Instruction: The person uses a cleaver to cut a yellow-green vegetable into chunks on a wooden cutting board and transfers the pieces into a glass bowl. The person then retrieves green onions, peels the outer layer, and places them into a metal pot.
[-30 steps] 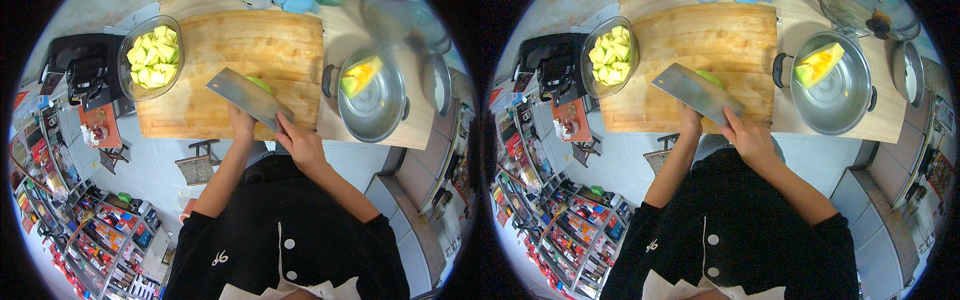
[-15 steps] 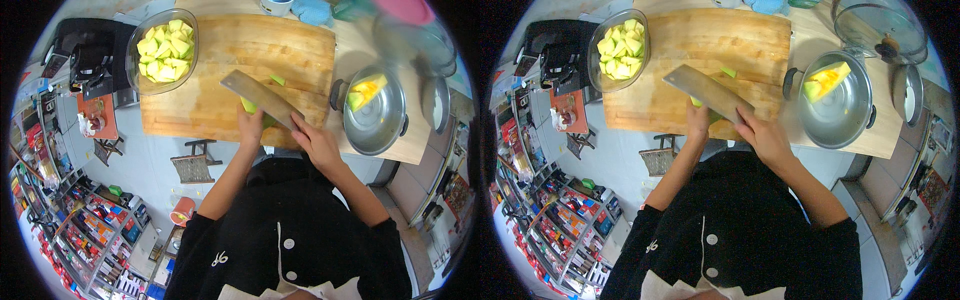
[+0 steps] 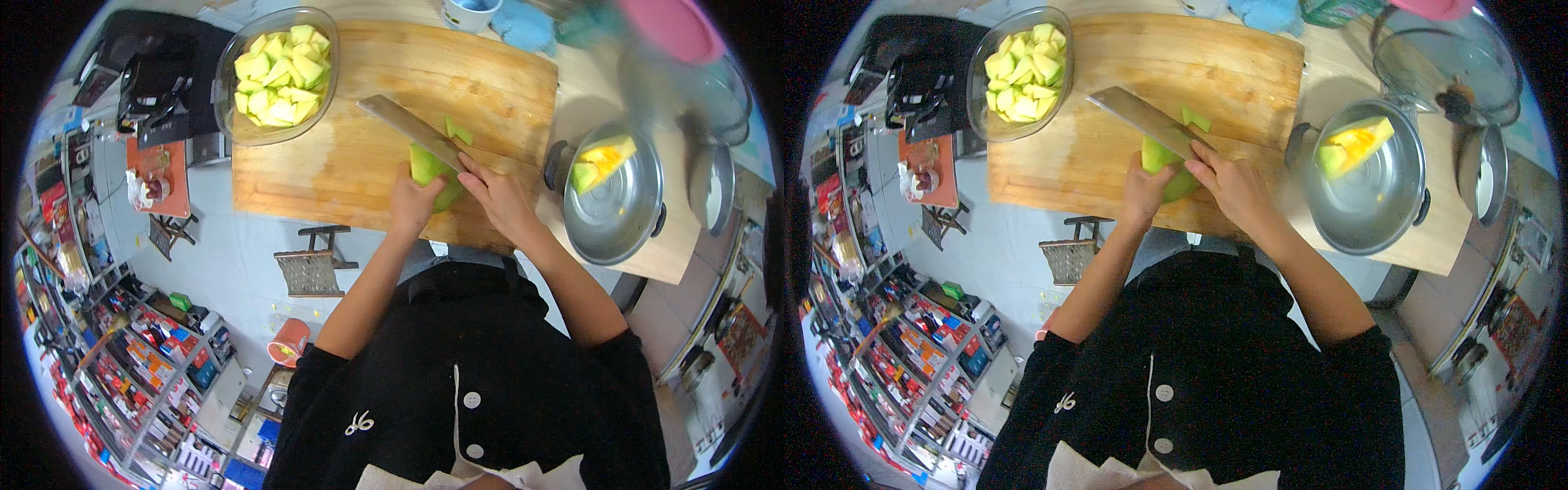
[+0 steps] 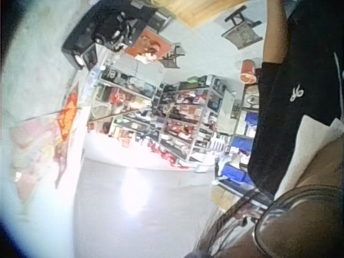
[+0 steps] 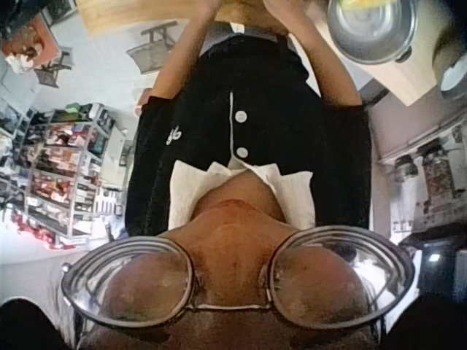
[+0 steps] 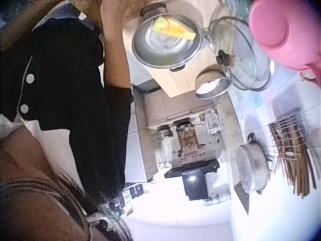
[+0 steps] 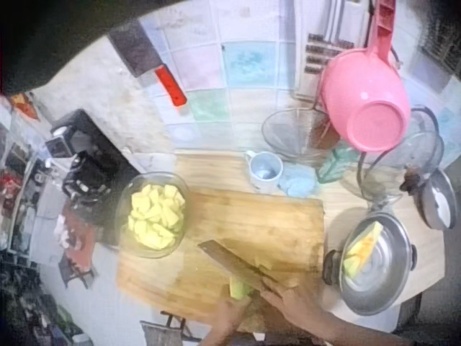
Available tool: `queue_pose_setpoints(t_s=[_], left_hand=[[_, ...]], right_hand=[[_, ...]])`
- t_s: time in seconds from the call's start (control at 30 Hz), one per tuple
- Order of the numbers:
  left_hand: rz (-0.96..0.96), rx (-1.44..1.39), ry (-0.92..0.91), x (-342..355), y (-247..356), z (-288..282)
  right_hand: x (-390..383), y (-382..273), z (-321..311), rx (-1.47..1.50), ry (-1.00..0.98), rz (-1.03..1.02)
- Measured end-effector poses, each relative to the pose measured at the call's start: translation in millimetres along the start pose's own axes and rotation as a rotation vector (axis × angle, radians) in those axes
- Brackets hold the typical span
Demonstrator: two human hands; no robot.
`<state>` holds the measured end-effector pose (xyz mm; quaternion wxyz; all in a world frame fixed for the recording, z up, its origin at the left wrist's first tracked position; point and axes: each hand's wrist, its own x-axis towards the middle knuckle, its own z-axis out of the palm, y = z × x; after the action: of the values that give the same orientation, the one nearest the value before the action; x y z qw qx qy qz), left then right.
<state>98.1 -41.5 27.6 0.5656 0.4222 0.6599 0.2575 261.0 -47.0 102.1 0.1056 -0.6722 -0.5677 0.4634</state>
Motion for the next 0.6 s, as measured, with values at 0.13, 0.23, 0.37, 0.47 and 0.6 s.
queue_pose_setpoints(t_s=[0.13,0.23,0.37,0.47,0.6], left_hand=[[0.102,0.247,-0.101,0,4,-14],[0.168,0.185,-0.156,4,7,-21],[0.175,0.196,-0.195,5,16,-18],[0.12,0.276,-0.229,4,26,-15],[0.122,0.075,-0.258,2,35,-11]], right_hand=[[-25,9,-16,0.087,0.032,-0.003],[-62,12,-24,-0.076,0.059,-0.122],[-75,13,-30,-0.247,-0.029,-0.039],[-71,14,-41,-0.225,-0.045,0.033],[-77,14,-59,-0.177,-0.12,0.007]])
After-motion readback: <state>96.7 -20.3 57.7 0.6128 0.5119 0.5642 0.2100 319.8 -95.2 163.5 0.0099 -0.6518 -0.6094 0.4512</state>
